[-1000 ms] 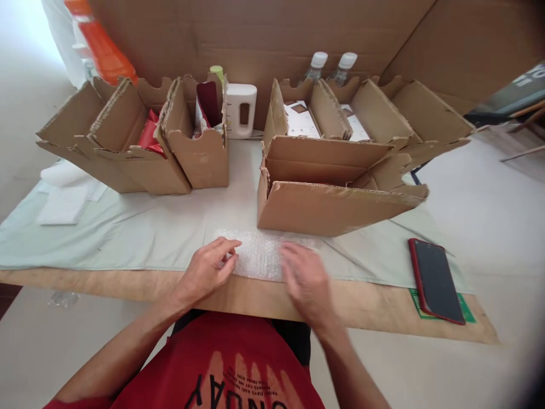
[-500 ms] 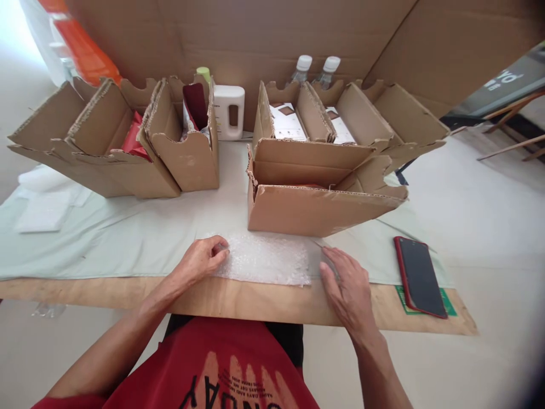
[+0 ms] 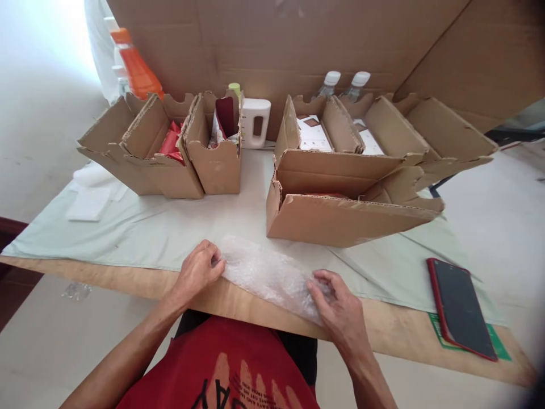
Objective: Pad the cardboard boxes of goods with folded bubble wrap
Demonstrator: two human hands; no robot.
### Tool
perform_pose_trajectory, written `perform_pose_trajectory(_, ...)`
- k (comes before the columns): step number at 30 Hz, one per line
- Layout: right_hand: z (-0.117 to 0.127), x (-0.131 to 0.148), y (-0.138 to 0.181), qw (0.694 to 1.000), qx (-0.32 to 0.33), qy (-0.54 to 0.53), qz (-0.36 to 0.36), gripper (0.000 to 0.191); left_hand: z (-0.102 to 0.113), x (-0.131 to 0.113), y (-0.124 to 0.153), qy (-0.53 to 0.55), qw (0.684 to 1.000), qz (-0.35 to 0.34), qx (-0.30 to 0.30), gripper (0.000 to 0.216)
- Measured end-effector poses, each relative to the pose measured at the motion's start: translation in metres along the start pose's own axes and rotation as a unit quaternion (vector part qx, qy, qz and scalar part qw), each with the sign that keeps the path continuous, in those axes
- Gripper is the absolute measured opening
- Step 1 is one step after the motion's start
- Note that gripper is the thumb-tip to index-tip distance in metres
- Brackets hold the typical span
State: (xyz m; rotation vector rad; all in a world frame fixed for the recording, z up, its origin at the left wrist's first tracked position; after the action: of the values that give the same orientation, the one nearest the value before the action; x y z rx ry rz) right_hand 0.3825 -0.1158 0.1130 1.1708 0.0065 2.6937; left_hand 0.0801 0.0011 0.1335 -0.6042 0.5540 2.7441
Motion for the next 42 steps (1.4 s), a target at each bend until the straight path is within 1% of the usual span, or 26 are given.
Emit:
perform_pose_trajectory(2,-0.011,0.009,0.018,0.992,0.043,-0.107,-0.041,0.049,0.014,0.002,-0.004,0.018,1.0,0.0,-0.005,0.008)
perform_pose_trajectory(3,-0.019,0.015,0.026,0.983,0.073,-0.161,-0.051,0.059,0.023,0.001,-0.008,0.021,1.0,-0.005,-0.013,0.007)
perform_pose_trajectory(4,-0.028,0.022,0.034,0.97,0.105,-0.213,-0.055,0.067,0.033,-0.001,-0.015,0.015,0.999,-0.016,-0.025,0.006)
perform_pose_trajectory(6,-0.048,0.036,0.043,0.938,0.161,-0.299,-0.061,0.076,0.049,-0.009,-0.036,-0.017,0.997,-0.053,-0.052,0.016)
perform_pose_trajectory(8,-0.065,0.048,0.047,0.918,0.199,-0.336,-0.071,0.079,0.055,-0.018,-0.061,-0.052,0.992,-0.09,-0.066,0.033)
perform_pose_trajectory(10,-0.076,0.056,0.045,0.916,0.229,-0.321,-0.076,0.074,0.052,-0.022,-0.078,-0.066,0.989,-0.113,-0.066,0.047)
perform_pose_trajectory(11,-0.078,0.059,0.043,0.918,0.245,-0.304,-0.075,0.068,0.047,-0.02,-0.079,-0.068,0.988,-0.119,-0.064,0.051)
perform_pose_trajectory(13,-0.079,0.061,0.038,0.923,0.265,-0.272,-0.065,0.056,0.035,-0.011,-0.064,-0.069,0.983,-0.157,-0.066,0.05)
perform_pose_trajectory(14,-0.078,0.06,0.035,0.923,0.271,-0.265,-0.063,0.051,0.028,-0.006,-0.048,-0.065,0.977,-0.191,-0.069,0.047)
perform_pose_trajectory(16,-0.076,0.058,0.031,0.916,0.279,-0.278,-0.074,0.047,0.013,0.004,-0.003,-0.051,0.956,-0.282,-0.066,0.049)
perform_pose_trajectory(17,-0.075,0.056,0.03,0.908,0.282,-0.297,-0.085,0.047,0.006,0.008,0.02,-0.045,0.946,-0.316,-0.053,0.053)
perform_pose_trajectory(18,-0.074,0.055,0.03,0.897,0.286,-0.322,-0.097,0.048,-0.001,0.01,0.04,-0.038,0.943,-0.33,-0.026,0.058)
perform_pose_trajectory(20,-0.074,0.056,0.03,0.87,0.289,-0.382,-0.117,0.05,-0.014,0.009,0.069,-0.03,0.935,-0.353,0.001,0.063)
perform_pose_trajectory(21,-0.074,0.057,0.03,0.856,0.286,-0.412,-0.124,0.051,-0.019,0.005,0.076,-0.024,0.933,-0.36,0.0,0.062)
perform_pose_trajectory(23,-0.074,0.06,0.032,0.831,0.286,-0.459,-0.129,0.053,-0.024,-0.003,0.077,0.008,0.93,-0.367,-0.035,0.051)
perform_pose_trajectory(25,-0.071,0.063,0.033,0.819,0.281,-0.486,-0.118,0.056,-0.025,-0.008,0.066,0.075,0.938,-0.33,-0.073,0.033)
perform_pose_trajectory(26,-0.067,0.064,0.033,0.824,0.269,-0.488,-0.106,0.057,-0.026,-0.008,0.059,0.113,0.947,-0.291,-0.074,0.026)
perform_pose_trajectory(28,-0.057,0.064,0.032,0.854,0.22,-0.465,-0.072,0.053,-0.027,-0.005,0.047,0.18,0.963,-0.197,-0.042,0.019)
perform_pose_trajectory(30,-0.045,0.065,0.03,0.903,0.149,-0.403,-0.022,0.042,-0.03,-0.001,0.041,0.222,0.967,-0.123,-0.008,0.025)
perform_pose_trajectory(32,-0.037,0.071,0.026,0.948,0.093,-0.3,0.05,0.03,-0.032,0.002,0.039,0.244,0.965,-0.093,-0.004,0.042)
perform_pose_trajectory(33,-0.036,0.075,0.023,0.963,0.077,-0.239,0.098,0.028,-0.033,0.002,0.039,0.248,0.965,-0.088,-0.011,0.049)
perform_pose_trajectory(34,-0.038,0.08,0.019,0.97,0.07,-0.176,0.15,0.027,-0.034,0.003,0.038,0.248,0.965,-0.087,-0.017,0.054)
perform_pose_trajectory(36,-0.048,0.09,0.011,0.963,0.082,-0.056,0.25,0.034,-0.037,0.002,0.038,0.246,0.964,-0.092,-0.027,0.058)
perform_pose_trajectory(38,-0.063,0.095,0.003,0.942,0.113,0.043,0.313,0.043,-0.039,0.002,0.036,0.246,0.964,-0.095,-0.033,0.059)
perform_pose_trajectory(40,-0.076,0.094,-0.004,0.926,0.142,0.114,0.33,0.047,-0.041,0.001,0.036,0.245,0.964,-0.099,-0.036,0.058)
perform_pose_trajectory(42,-0.085,0.091,-0.007,0.918,0.156,0.16,0.329,0.044,-0.041,0.001,0.039,0.234,0.964,-0.114,-0.056,0.058)
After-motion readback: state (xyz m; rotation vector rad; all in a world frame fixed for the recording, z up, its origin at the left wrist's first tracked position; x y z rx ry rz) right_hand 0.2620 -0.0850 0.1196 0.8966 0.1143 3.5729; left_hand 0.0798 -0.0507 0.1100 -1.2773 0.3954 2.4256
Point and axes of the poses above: each hand's wrist, its own y-axis away from the middle knuckle, its own z-axis out of the back of the hand, x = y × z, the point moved 3 cm from there along -y, towards the middle knuckle, and after that the axes turned 14 degrees about x, right-handed, at the moved point
